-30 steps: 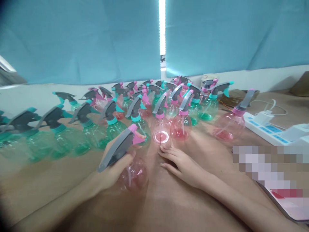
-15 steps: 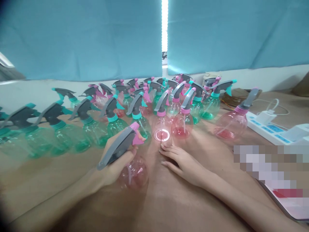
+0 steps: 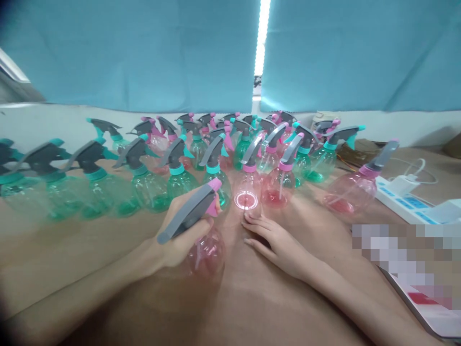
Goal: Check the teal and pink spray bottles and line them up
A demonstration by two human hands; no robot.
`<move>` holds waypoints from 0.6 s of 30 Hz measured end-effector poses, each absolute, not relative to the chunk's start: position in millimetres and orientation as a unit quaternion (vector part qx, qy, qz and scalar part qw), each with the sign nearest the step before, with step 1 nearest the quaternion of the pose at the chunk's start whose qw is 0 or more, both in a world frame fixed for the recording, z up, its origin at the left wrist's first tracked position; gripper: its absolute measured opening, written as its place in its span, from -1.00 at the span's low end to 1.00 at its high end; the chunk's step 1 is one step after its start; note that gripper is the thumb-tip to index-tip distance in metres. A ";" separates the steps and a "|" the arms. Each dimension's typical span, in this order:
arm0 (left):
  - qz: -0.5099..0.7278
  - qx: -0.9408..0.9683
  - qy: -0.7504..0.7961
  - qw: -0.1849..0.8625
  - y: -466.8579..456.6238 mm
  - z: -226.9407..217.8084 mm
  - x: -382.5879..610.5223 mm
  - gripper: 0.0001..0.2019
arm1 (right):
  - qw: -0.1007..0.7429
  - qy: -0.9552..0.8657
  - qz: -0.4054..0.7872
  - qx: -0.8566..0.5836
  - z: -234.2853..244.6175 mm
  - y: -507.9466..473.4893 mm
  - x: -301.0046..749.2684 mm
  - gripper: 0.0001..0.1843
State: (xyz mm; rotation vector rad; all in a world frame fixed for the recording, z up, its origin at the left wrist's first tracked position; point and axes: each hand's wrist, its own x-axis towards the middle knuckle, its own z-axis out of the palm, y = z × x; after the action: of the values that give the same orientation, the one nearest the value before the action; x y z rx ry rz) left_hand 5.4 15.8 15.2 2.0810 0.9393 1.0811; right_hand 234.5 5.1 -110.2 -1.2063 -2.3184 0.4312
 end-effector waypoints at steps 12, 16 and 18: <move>0.390 0.783 0.373 0.310 15.7 7.6 5.6 -0.92 | 0.238 -0.854 0.149 -0.438 -109.9 5.2 233.5 -0.55; 0.380 0.785 0.376 0.314 15.5 5.1 4.0 -0.93 | 0.236 -0.854 0.147 -0.440 -109.6 5.9 232.7 -0.55; 0.384 0.783 0.377 0.312 15.3 3.7 3.4 -0.94 | 0.236 -0.855 0.146 -0.439 -109.5 6.1 232.7 -0.55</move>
State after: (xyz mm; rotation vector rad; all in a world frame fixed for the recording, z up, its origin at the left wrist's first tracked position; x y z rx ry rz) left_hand 3.4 15.3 3.7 2.0671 0.9942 1.0130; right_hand 232.7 6.1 -109.5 -1.2029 -2.3444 0.4009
